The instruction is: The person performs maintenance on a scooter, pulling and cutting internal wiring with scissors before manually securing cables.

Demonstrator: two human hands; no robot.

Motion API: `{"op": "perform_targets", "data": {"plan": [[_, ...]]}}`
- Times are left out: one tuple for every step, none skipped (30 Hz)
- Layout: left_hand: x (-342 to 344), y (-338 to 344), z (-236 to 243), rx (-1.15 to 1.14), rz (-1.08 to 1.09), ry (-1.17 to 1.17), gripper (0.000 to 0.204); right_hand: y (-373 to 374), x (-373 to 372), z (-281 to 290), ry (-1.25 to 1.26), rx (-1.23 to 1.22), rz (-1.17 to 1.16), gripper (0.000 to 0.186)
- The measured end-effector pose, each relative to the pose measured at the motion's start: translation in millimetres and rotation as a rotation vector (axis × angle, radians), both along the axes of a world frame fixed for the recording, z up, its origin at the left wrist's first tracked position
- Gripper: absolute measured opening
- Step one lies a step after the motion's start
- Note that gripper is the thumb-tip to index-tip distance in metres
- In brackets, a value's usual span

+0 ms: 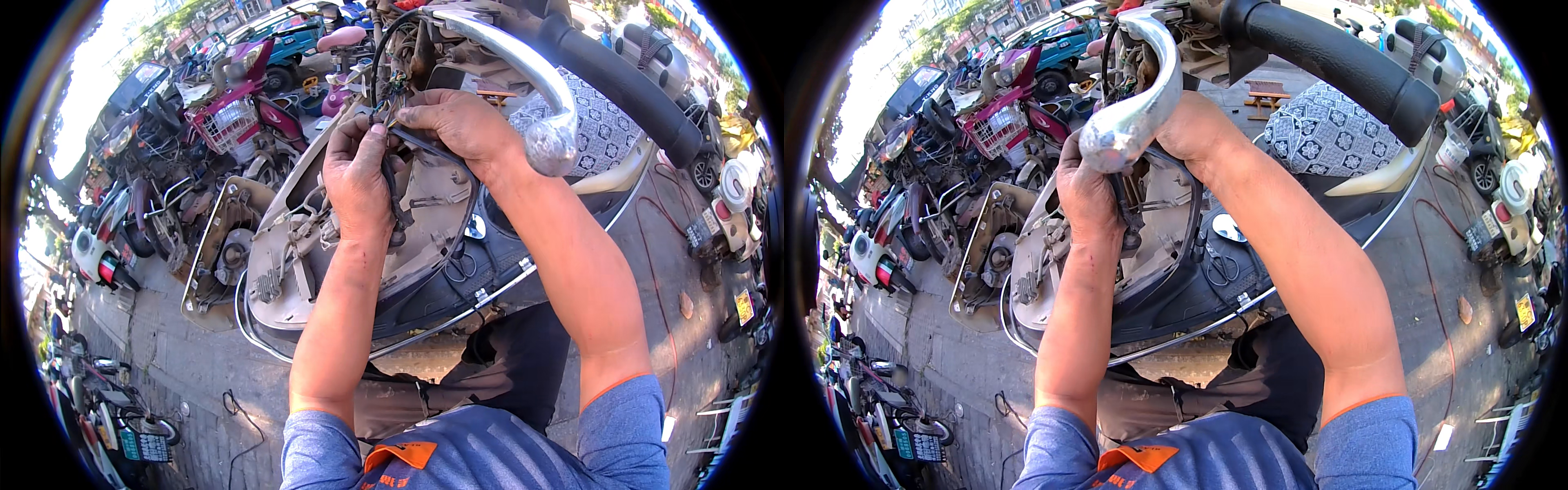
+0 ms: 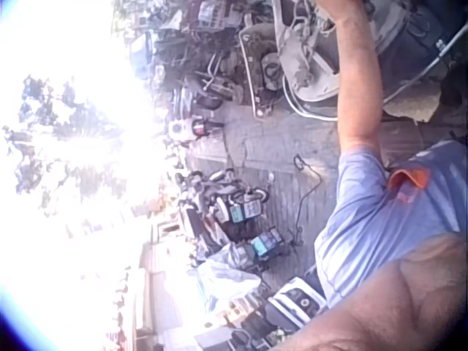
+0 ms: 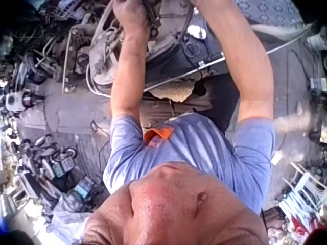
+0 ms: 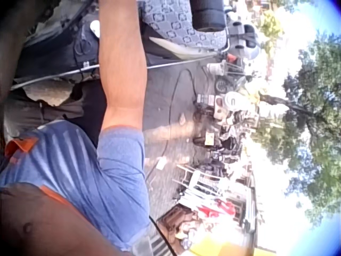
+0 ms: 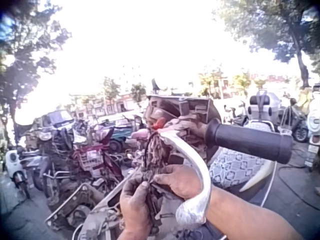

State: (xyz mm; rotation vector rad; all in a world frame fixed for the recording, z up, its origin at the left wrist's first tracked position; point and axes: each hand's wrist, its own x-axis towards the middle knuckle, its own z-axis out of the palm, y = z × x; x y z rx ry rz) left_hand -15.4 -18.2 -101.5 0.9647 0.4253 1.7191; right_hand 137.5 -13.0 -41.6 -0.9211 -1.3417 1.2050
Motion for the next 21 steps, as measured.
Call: {"op": "perform_targets", "data": {"plan": [[2.3,-1.5,2.7,0.005,0.014,-0.008,0.015,-2.5,-0.2,2.4,-0.025,0.001,-0.023,0.015],[3.2,-2.6,3.8,0.009,0.018,-0.011,0.015,-2.8,-0.3,2.1,-0.022,0.006,-0.02,0.015],[3.6,-3.5,4.4,0.014,0.022,-0.014,0.014,-2.8,-0.5,1.5,-0.019,0.011,-0.018,0.015],[3.6,-3.8,4.6,0.019,0.027,-0.018,0.014,-2.9,-1.3,1.6,-0.016,0.017,-0.014,0.015],[4.1,-3.3,4.2,0.015,0.03,-0.032,0.014,-3.3,-1.6,2.6,-0.04,0.02,-0.017,0.016],[4.9,-2.9,3.6,0.011,0.033,-0.046,0.013,-4.2,-1.4,4.6,-0.064,0.022,-0.021,0.016],[4.8,-2.7,3.1,0.007,0.037,-0.06,0.013,-5.2,-1.9,6.2,-0.087,0.024,-0.023,0.016],[4.1,-3.5,3.0,-0.001,0.021,-0.071,0.013,-6.7,-3.2,7.6,-0.089,0.038,-0.011,0.017],[3.0,-5.0,3.1,-0.008,0.005,-0.081,0.013,-8.4,-4.8,8.9,-0.091,0.051,0.002,0.017],[3.4,-5.7,3.7,-0.014,-0.016,-0.096,0.013,-9.4,-4.3,10.6,-0.098,0.067,0.01,0.018],[3.8,-5.6,3.7,-0.017,-0.029,-0.096,0.013,-7.3,-1.1,9.6,-0.11,0.09,0.043,0.019],[5.4,-4.7,3.5,-0.015,-0.04,-0.104,0.013,-7.4,-0.1,12.1,-0.162,0.07,0.002,0.021],[5.5,-3.6,2.2,-0.017,-0.042,-0.109,0.013,-7.8,-2.4,16.1,-0.213,0.047,-0.028,0.024],[4.4,-2.4,0.3,-0.017,-0.045,-0.115,0.014,-14.8,-7.5,25.9,-0.306,0.009,-0.111,0.026],[-0.2,-0.9,-3.8,-0.037,-0.077,-0.067,0.014,-14.4,-9.8,24.1,-0.318,-0.007,-0.185,0.028],[-0.5,-1.2,-3.5,-0.038,-0.071,-0.078,0.015,-12.8,-10.4,22.8,-0.568,0.157,-0.325,0.029],[0.9,-1.8,-3.0,-0.04,-0.065,-0.09,0.015,-13.7,-10.2,22.8,-0.597,0.195,-0.348,0.029],[0.8,-1.9,-2.7,-0.041,-0.06,-0.102,0.015,-16.1,-10.8,23.4,-0.626,0.233,-0.37,0.028],[-0.8,-1.2,-2.8,-0.019,-0.092,-0.099,0.016,-21.3,-12.2,26.2,-0.645,0.264,-0.394,0.027],[-1.2,-1.5,-2.8,-0.03,-0.09,-0.1,0.017,-22.7,-13.3,27.6,-0.647,0.276,-0.395,0.026],[-1.8,-2.4,-2.3,-0.041,-0.087,-0.102,0.017,-23.3,-14.7,28.6,-0.648,0.288,-0.396,0.026]]}}
